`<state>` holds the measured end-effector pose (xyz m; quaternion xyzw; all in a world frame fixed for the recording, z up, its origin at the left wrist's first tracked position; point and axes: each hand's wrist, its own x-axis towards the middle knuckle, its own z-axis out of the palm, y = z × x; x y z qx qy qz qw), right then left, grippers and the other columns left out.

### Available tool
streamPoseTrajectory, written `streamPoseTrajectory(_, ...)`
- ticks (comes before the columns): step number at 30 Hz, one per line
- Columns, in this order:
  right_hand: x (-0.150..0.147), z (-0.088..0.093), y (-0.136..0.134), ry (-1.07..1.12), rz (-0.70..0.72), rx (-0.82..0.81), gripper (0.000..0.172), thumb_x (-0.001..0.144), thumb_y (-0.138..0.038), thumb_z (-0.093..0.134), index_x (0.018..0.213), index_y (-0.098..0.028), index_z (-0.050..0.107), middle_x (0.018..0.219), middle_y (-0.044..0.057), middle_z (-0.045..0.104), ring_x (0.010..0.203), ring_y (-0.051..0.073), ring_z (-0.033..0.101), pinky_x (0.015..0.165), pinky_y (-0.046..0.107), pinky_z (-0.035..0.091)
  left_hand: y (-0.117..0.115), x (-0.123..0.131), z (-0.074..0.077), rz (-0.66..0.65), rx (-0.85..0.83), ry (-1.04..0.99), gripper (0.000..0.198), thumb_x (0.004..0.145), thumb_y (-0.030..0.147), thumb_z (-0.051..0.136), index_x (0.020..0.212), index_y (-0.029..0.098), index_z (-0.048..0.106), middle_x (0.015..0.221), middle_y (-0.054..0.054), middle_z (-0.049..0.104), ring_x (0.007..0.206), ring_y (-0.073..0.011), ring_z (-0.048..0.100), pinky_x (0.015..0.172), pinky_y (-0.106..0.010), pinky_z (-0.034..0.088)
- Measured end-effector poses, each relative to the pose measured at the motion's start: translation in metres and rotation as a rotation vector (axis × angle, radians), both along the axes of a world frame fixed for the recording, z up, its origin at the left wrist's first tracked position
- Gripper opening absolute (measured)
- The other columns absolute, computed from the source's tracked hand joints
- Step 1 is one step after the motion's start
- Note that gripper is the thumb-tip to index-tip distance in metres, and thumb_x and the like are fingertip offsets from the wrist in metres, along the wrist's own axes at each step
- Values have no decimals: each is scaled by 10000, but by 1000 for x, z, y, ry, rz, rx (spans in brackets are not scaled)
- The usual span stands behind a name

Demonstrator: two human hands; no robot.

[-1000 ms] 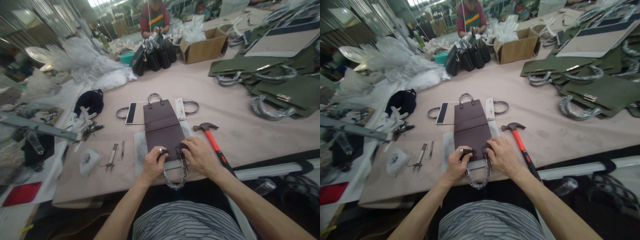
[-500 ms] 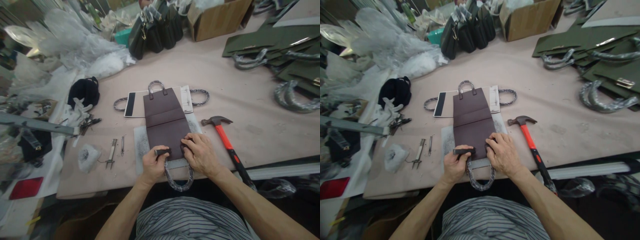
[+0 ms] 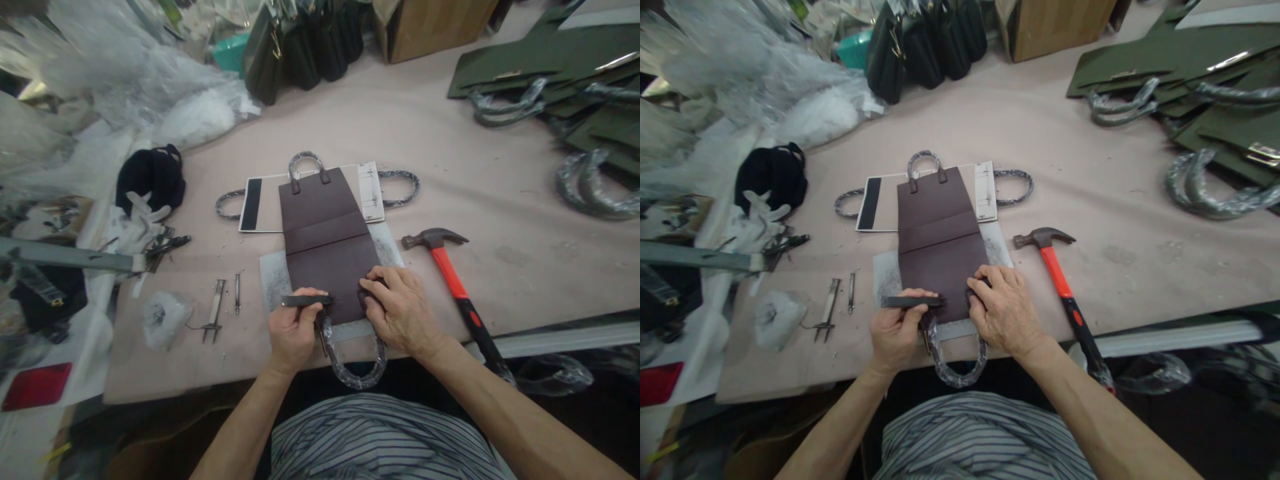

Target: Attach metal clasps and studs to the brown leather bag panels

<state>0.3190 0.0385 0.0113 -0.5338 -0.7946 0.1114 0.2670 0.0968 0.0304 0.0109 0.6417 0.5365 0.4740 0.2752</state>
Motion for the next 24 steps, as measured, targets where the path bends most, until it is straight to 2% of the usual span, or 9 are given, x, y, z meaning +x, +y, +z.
streamPoseTrajectory(3, -1, 0, 1, -8, 0, 4, 248, 942, -237, 535, 1132, -176, 683, 1169, 122, 626, 1098, 294, 530, 952, 462, 400, 3, 2, 3, -101, 57, 96, 99, 942, 238, 640, 980, 177, 708, 929, -45, 797, 872, -180, 773, 856, -299, 632)
streamPoseTrajectory(8, -1, 0, 1, -13, -1, 7, 249, 948, -239, 521, 1127, -172, 680, 1174, 123, 623, 1085, 293, 529, 935, 453, 401, 6, 9, 6, -139, 104, 138, 84, 937, 186, 639, 971, 179, 716, 923, -33, 795, 864, -158, 767, 839, -246, 616)
streamPoseTrajectory(20, 1, 1, 1, 1, 8, 8, 245, 944, -231, 529, 1133, -172, 673, 1158, 120, 627, 1075, 286, 527, 920, 446, 393, 6, 14, 3, -107, 76, 186, 131, 965, 254, 607, 962, 180, 715, 903, -40, 792, 830, -170, 764, 802, -264, 620)
streamPoseTrajectory(24, 0, 0, 0, -7, -3, 10, 246, 940, -224, 529, 1128, -171, 679, 1149, 117, 628, 1075, 285, 527, 922, 444, 389, 8, 17, 5, -150, 118, 190, 117, 962, 221, 602, 980, 178, 710, 916, -44, 790, 847, -164, 760, 805, -246, 610)
